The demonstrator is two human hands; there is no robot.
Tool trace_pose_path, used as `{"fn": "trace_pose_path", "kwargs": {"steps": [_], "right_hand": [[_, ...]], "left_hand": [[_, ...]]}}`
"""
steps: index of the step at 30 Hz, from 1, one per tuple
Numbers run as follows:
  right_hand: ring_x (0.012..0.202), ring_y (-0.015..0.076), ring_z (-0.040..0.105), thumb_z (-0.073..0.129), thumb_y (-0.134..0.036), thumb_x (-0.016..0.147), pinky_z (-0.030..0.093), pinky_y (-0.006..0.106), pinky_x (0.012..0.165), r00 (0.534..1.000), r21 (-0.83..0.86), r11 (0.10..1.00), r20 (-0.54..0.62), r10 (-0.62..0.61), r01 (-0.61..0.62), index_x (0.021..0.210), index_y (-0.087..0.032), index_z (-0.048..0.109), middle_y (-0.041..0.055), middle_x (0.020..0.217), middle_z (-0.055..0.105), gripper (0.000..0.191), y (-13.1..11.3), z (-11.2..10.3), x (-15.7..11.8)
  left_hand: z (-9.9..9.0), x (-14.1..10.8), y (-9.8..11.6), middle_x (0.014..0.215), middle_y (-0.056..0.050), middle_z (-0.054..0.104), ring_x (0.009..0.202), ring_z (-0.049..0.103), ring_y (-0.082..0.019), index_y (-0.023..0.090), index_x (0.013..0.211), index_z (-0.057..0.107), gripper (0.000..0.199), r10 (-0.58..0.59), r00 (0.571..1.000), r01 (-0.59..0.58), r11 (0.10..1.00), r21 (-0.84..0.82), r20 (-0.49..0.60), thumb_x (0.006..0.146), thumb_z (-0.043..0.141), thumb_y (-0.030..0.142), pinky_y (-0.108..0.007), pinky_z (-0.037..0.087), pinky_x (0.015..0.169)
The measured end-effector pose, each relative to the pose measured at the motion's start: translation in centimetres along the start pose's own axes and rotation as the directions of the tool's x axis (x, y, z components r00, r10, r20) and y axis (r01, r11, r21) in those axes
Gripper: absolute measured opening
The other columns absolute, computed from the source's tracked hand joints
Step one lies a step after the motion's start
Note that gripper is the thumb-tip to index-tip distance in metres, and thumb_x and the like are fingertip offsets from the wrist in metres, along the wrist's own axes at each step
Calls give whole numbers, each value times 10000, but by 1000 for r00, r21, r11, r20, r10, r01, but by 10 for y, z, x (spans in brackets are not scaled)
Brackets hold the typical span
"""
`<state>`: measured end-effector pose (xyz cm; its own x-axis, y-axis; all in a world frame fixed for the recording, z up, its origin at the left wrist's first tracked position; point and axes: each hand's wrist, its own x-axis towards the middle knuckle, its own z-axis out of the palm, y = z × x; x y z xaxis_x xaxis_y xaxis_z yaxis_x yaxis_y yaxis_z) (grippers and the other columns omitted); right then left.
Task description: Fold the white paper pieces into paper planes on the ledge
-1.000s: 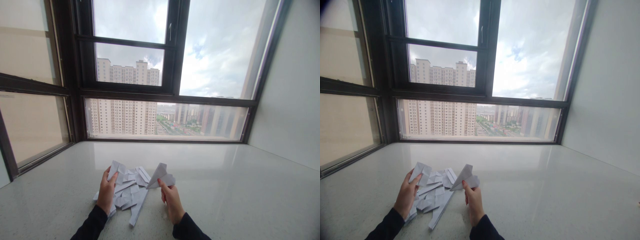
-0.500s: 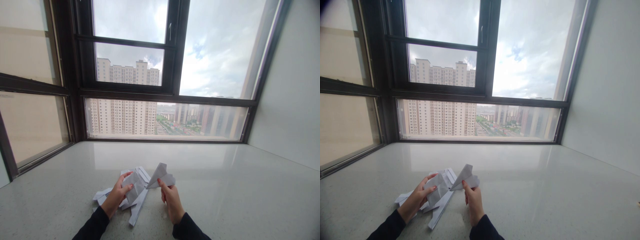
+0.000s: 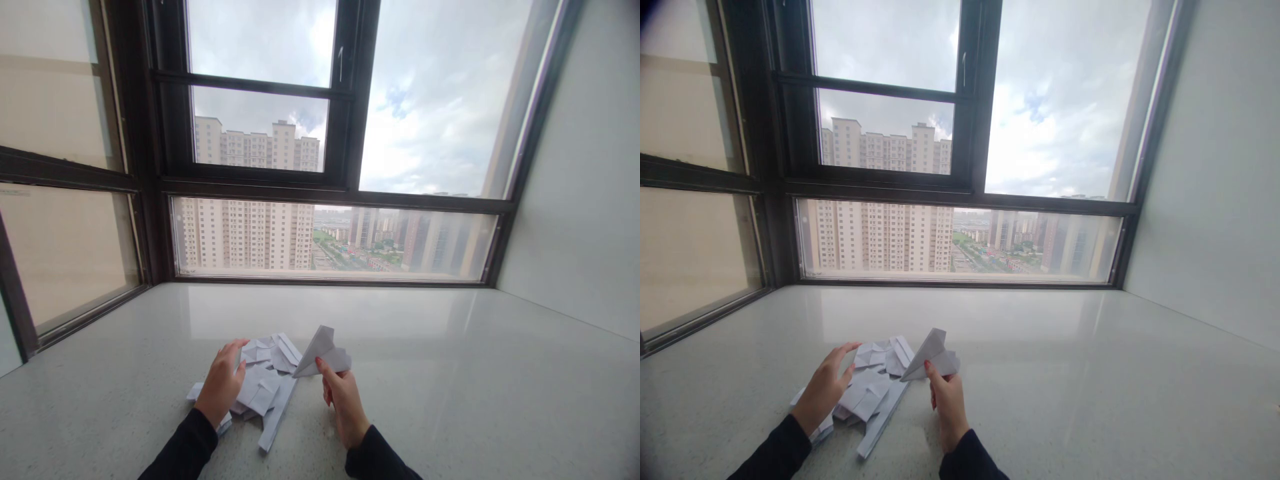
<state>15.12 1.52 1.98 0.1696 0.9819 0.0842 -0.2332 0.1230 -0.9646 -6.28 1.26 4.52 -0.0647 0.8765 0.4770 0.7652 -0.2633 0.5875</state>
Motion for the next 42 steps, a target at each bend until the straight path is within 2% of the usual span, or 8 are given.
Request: {"fn": "trace_pose_path", "kwargs": {"steps": [4,11,18,27,42], "right_hand": [[301,32,214,634,-516,549,141,207,317,1000,-10,1000,3,4,-4,463,-178,414,-98,331,296,412,0,0,0],[306,29,213,628,-486,574,141,206,324,1000,-19,1000,-2,3,-3,451,-178,403,-95,336,298,401,-1,0,0],[309,28,206,630,-477,581,136,209,329,1000,-15,1000,3,6,-6,449,-179,393,-97,337,292,403,0,0,0],[315,29,207,624,-504,564,136,206,331,1000,-22,1000,7,10,-10,458,-179,394,-99,346,294,412,1,0,1],[311,28,209,615,-482,591,137,208,331,1000,-30,999,18,14,-14,459,-177,403,-97,340,293,395,0,0,0]], "left_hand": [[2,-1,-6,1102,-105,558,1072,472,-199,150,1039,519,374,-39,991,5,967,256,125,703,365,97,-327,309,944],[1,-4,-7,1062,-147,591,991,541,-241,133,1026,544,342,-145,969,68,934,352,199,715,400,127,-331,377,839],[0,-5,-2,1077,-159,588,994,543,-238,117,1080,512,357,-193,950,78,909,410,247,749,382,157,-316,374,827],[2,-4,-2,1095,-116,589,1000,539,-201,136,1119,478,369,-243,933,93,877,471,267,758,413,178,-286,369,839],[1,-7,5,1134,-125,561,1052,505,-197,118,1163,438,403,-221,937,61,867,495,272,764,407,153,-286,371,849]]}}
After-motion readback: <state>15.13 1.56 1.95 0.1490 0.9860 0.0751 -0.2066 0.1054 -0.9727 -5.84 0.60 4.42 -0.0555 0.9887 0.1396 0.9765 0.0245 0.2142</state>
